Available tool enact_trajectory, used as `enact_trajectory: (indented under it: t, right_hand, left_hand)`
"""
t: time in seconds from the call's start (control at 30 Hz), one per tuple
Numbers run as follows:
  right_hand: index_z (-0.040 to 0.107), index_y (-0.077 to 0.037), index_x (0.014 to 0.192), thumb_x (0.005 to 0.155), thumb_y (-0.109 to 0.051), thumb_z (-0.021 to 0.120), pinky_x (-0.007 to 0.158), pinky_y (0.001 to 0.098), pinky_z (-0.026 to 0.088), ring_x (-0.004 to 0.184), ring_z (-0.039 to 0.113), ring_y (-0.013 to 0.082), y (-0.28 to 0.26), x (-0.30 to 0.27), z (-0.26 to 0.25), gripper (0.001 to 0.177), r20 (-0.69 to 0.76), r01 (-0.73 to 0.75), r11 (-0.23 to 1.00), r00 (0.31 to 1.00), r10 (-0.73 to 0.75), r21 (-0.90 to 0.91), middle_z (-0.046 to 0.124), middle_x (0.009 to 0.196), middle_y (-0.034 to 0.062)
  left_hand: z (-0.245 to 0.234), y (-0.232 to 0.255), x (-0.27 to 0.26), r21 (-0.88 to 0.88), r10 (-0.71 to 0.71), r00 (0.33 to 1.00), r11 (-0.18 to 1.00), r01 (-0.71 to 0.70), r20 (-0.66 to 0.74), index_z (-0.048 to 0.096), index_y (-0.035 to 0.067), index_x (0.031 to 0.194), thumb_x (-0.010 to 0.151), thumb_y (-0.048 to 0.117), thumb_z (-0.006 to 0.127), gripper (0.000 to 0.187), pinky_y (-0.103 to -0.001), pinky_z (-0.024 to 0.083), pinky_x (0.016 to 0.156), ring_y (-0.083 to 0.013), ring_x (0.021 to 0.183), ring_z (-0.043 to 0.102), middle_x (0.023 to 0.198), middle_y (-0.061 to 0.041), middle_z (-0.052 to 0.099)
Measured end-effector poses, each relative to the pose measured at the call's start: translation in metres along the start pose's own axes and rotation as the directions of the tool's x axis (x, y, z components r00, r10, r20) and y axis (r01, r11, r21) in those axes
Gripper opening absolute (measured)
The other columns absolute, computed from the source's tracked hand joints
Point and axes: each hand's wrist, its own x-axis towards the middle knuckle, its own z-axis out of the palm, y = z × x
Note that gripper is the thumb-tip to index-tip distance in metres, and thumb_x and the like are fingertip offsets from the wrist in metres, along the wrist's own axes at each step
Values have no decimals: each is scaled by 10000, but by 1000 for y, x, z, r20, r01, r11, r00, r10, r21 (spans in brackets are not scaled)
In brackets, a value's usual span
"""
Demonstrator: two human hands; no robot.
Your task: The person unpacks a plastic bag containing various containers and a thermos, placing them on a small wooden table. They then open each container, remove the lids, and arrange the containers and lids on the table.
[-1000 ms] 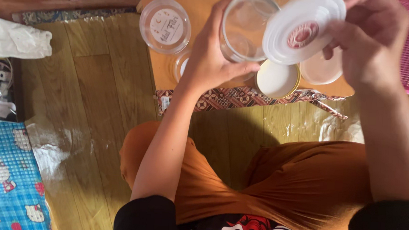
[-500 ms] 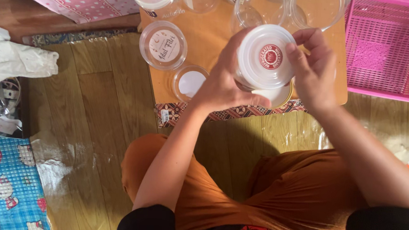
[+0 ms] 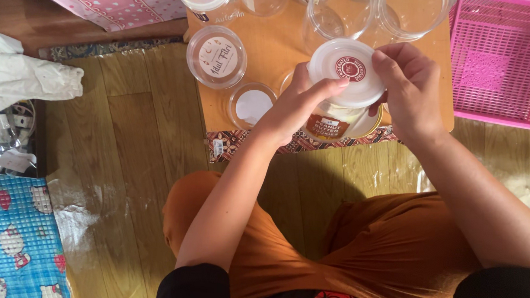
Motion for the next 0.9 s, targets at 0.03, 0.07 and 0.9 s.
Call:
enact_trajectory:
  t: [0.03, 0.07, 0.9]
  right_hand:
    - [518, 29, 944, 908, -153, 510, 414, 230, 434, 583, 556, 99, -1, 0, -1, 185, 23, -14, 1000, 1000, 14, -2, 581, 776, 66]
    - [519, 29, 953, 910, -161, 504, 423, 235, 440, 594, 559, 104, -3, 0, -2, 196, 45, -29, 1000, 999, 29, -5, 581, 781, 71]
    - [464, 3, 1088, 883, -296, 418, 869, 341, 447, 937, 564, 194, 12, 4, -2, 366, 259, -349, 844, 930, 260, 407, 555, 1024, 117]
  left_hand:
    - [1, -1, 0, 3, -8, 1000, 1000, 8, -24, 326, -53, 1156, 716, 364, 644, 685, -327, 381, 918, -199, 1049, 497, 1082, -144, 504]
    - [3, -2, 0, 5, -16, 999, 1000, 17, -47, 332, -60, 1138, 705, 352, 658, 681, -333, 392, 913, -206, 1032, 513, 1061, -148, 516]
    - [21, 2, -6, -104, 209, 957, 967, -234, -202, 545, -6, 967, 813, 192, 577, 253, -215, 417, 743, -73, 804, 535, 876, -44, 588]
